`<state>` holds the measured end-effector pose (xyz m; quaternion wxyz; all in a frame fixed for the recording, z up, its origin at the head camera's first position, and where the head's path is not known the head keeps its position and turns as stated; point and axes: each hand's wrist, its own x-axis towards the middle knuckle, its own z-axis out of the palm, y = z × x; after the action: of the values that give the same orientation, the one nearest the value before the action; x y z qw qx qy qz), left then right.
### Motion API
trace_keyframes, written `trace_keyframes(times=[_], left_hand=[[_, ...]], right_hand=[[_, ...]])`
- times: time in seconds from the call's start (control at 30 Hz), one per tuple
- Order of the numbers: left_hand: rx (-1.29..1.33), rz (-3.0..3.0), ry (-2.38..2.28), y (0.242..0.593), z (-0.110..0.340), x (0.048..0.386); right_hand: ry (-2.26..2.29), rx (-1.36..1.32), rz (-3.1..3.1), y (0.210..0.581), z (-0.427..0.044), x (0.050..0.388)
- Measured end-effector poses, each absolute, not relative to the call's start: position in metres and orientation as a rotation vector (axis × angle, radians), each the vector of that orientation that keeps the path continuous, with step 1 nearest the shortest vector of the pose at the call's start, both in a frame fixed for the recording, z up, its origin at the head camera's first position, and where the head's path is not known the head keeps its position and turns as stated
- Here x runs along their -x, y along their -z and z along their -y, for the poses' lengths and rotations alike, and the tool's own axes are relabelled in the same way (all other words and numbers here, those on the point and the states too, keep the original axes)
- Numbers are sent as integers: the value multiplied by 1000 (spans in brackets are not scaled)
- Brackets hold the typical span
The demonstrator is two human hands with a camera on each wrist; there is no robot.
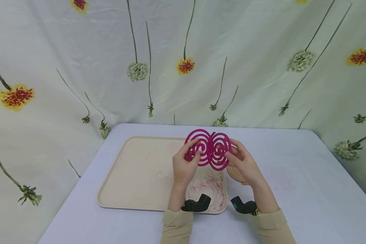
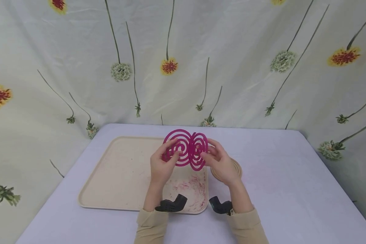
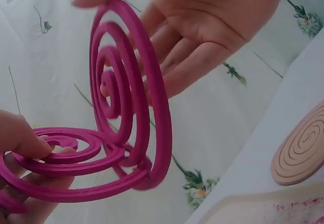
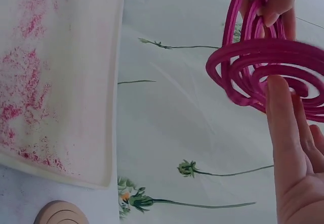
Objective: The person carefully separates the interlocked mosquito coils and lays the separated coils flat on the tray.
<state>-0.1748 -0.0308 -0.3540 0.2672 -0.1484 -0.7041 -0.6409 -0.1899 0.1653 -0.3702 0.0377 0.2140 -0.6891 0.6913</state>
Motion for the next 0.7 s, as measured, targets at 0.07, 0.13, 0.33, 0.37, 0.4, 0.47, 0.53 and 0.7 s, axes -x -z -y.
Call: trace_keyframes(times=[0.07,0.13,0.33,0.37,0.4,0.47,0.53,0.7], left_hand=[[412,1888,1727,362,32,181],[414,1862,1746,369,34,187],[417,1758,1973,381,46,196],[422,1741,2031,381,48,196],[426,1729,2087,382,50,197],[446,1727,2173,382,54,197],[488,1768,2215,382,57,197],[670,1978,2196,383,65,196]], right_hand=[[-2056,-612,2140,368,-165,189],[-2004,-579,2132,367,-166,189],[-1948,-550,2099,366,-175,189],[-1956,-566,2094,367,-177,190],[-1969,-586,2086,367,-178,190],[-2001,-635,2072,368,-182,190],[-2040,-702,2054,369,-187,190],[-2101,-875,2071,373,-200,191]])
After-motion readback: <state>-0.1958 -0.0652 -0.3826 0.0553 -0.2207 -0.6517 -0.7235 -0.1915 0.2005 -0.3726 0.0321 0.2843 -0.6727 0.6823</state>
